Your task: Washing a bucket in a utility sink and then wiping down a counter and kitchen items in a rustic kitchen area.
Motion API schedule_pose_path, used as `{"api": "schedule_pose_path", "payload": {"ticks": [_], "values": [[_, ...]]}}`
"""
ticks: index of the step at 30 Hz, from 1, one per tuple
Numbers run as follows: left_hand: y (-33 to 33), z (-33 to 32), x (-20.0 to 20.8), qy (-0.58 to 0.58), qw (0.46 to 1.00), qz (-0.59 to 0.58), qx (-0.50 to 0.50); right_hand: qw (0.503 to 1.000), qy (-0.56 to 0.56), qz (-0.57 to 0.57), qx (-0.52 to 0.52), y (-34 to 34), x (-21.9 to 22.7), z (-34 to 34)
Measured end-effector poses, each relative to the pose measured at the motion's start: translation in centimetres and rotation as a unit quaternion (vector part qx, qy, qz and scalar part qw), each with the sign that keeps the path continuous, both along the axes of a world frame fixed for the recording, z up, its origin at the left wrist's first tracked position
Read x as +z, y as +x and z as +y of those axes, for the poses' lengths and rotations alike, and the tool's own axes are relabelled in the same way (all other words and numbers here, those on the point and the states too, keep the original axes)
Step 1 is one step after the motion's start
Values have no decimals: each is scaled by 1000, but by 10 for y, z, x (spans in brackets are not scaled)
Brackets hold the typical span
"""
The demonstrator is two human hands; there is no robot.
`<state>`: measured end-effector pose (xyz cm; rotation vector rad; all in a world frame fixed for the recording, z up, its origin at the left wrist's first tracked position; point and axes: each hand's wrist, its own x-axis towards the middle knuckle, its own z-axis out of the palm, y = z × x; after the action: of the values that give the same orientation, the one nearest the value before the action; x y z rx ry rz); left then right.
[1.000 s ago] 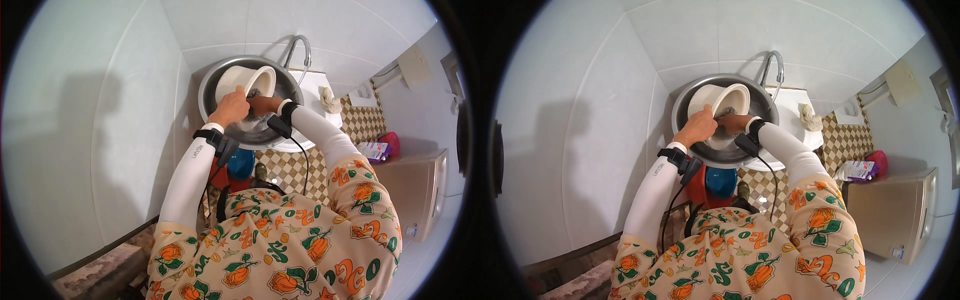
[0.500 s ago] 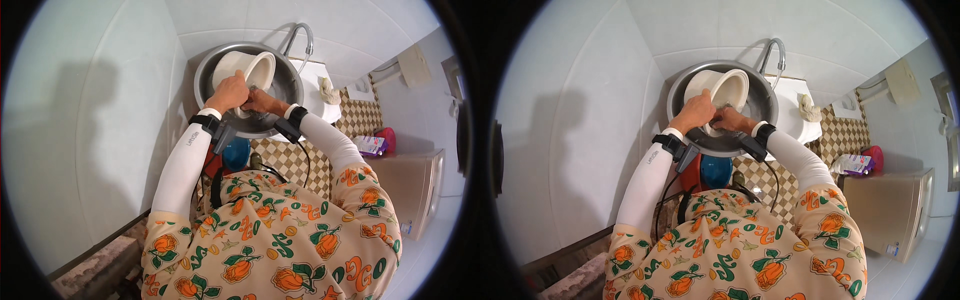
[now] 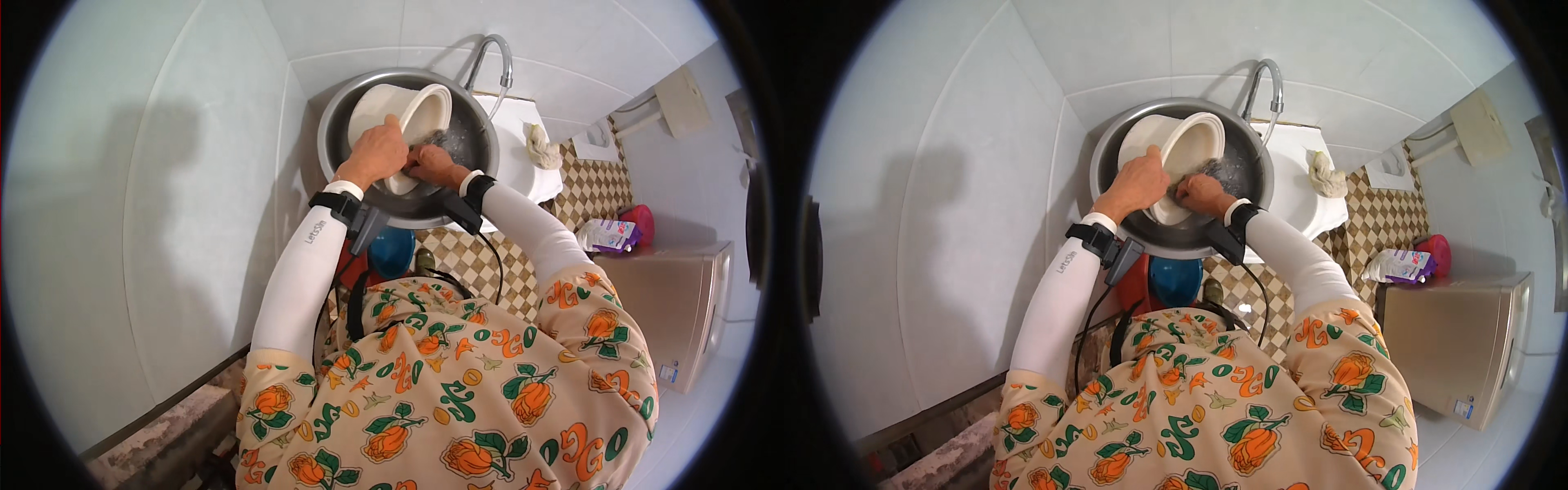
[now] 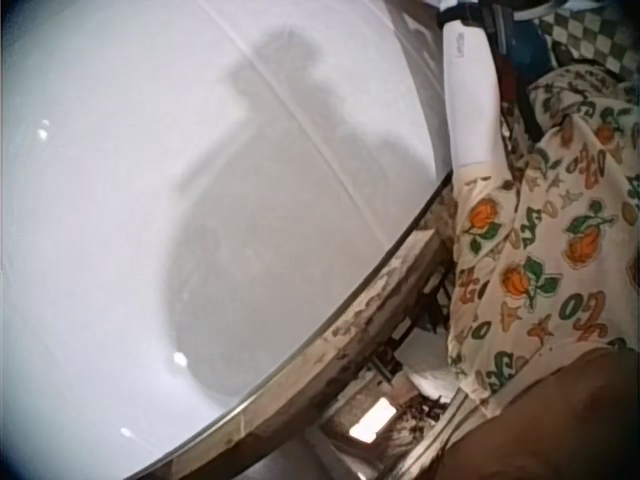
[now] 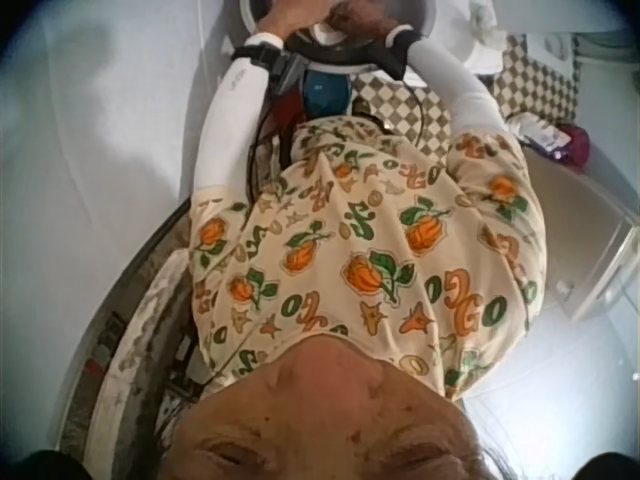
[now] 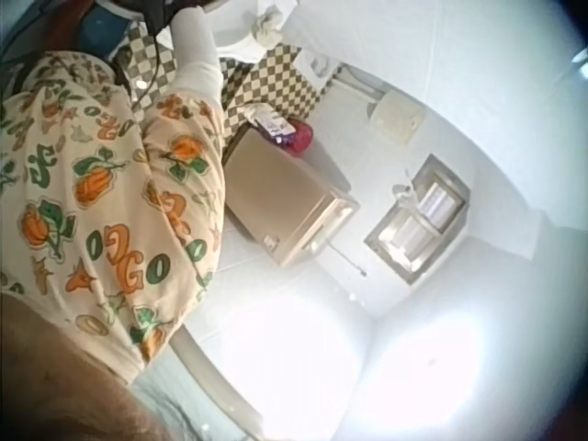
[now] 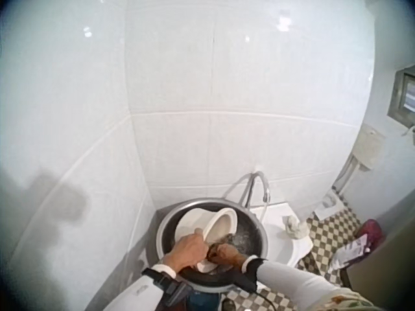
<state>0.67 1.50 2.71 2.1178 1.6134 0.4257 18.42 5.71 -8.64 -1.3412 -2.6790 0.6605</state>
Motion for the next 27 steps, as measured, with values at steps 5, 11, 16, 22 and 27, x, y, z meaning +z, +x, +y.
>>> {"api": "schedule_pose_path", "payload": {"ticks": [5,11,16,22,27], "values": [[-2,1,2,-2,999,-30,11,973,-143,184,-9,-2,-2,-17],[-7,3,0,12,1000,-27,-8,981,-69,179,0,-1,-5,-17],[-7,4,-7,12,999,-38,-5,996,70,-42,-33,-2,-11,9],[-18,-29,-19,-47,993,-105,41,998,33,20,-39,7,-15,16],[-1,-30,-57,-33,997,-47,51,998,51,30,16,10,-19,11]]}}
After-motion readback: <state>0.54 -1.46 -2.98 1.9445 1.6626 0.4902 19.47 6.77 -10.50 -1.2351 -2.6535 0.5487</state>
